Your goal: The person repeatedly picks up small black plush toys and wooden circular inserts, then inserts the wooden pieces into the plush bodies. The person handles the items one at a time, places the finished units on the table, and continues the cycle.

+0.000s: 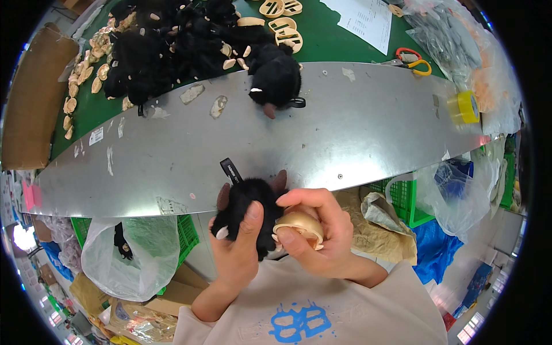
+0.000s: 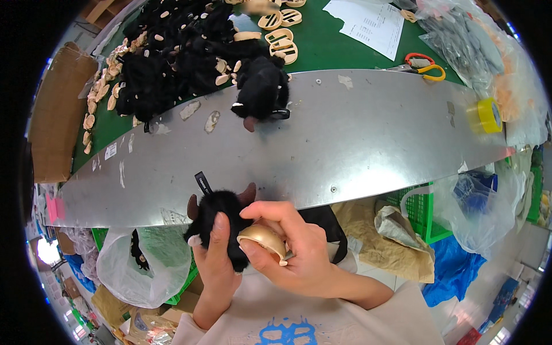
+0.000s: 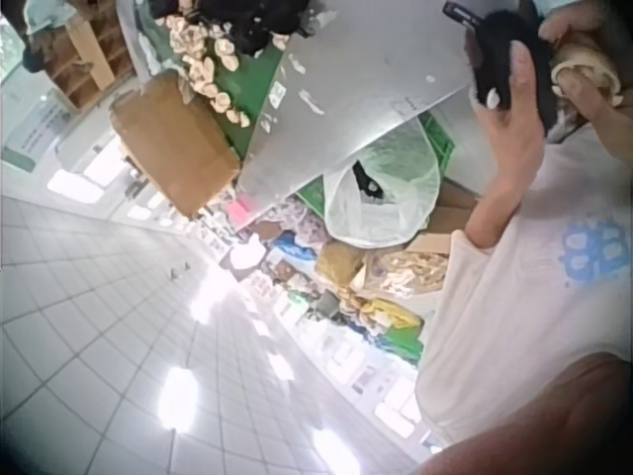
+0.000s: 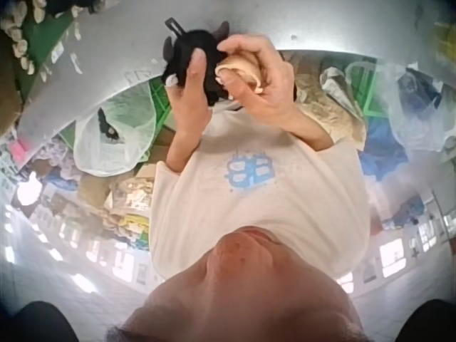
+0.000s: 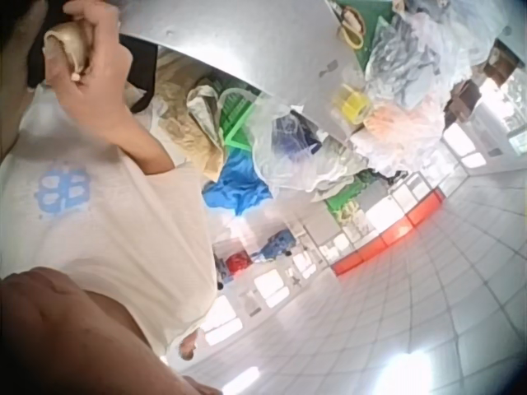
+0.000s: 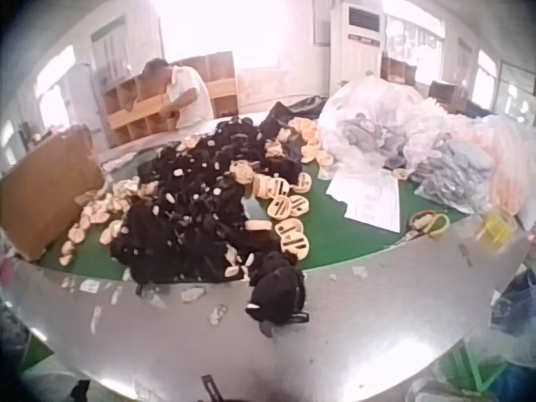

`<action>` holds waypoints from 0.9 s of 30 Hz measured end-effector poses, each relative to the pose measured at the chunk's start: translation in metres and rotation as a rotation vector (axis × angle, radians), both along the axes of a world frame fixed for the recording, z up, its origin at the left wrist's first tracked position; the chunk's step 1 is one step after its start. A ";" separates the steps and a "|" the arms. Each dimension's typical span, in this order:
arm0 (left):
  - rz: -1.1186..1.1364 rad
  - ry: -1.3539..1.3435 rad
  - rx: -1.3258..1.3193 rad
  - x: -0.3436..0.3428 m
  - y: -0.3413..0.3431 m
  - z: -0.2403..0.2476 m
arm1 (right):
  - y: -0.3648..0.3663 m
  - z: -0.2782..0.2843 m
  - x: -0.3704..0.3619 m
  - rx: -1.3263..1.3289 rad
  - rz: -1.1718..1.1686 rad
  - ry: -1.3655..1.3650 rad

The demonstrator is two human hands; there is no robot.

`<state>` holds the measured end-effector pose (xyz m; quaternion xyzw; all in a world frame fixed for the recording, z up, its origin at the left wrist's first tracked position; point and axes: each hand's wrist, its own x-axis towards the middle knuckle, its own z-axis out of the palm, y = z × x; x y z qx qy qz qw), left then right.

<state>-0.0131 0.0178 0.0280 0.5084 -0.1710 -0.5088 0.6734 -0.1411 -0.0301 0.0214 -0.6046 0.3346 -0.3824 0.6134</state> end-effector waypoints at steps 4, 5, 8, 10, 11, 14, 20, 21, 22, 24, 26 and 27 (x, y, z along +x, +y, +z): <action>0.056 -0.038 0.053 -0.003 0.008 -0.001 | -0.004 0.003 -0.001 0.000 0.064 0.022; 0.063 -0.048 0.069 -0.003 0.009 -0.002 | -0.004 0.002 -0.001 -0.015 0.061 0.016; 0.225 -0.228 0.090 -0.013 0.005 -0.008 | -0.003 -0.005 0.001 -0.080 0.049 0.006; 0.163 -0.321 0.042 -0.010 0.006 -0.009 | -0.004 -0.009 0.003 -0.156 0.037 0.010; 0.132 -0.368 0.017 -0.008 0.006 -0.010 | -0.005 -0.010 0.005 -0.230 0.006 0.035; 0.207 -0.610 0.007 -0.013 0.007 -0.016 | -0.004 -0.016 0.011 -0.426 -0.095 0.094; 0.214 -0.883 -0.004 -0.011 -0.005 -0.017 | -0.011 -0.029 0.032 -0.574 -0.277 0.100; 0.259 -0.770 0.016 -0.012 -0.005 -0.018 | -0.011 -0.029 0.034 -0.558 -0.275 0.106; 0.301 -0.655 0.033 -0.013 -0.007 -0.021 | -0.012 -0.029 0.036 -0.546 -0.276 0.113; 0.337 -0.335 0.072 -0.014 -0.011 -0.015 | -0.015 -0.026 0.037 -0.443 -0.258 0.095; 0.297 -0.161 0.108 -0.009 -0.009 -0.015 | -0.019 -0.022 0.033 -0.256 -0.215 0.046; 0.276 -0.073 0.125 -0.004 -0.007 -0.015 | -0.021 -0.020 0.028 -0.169 -0.161 0.047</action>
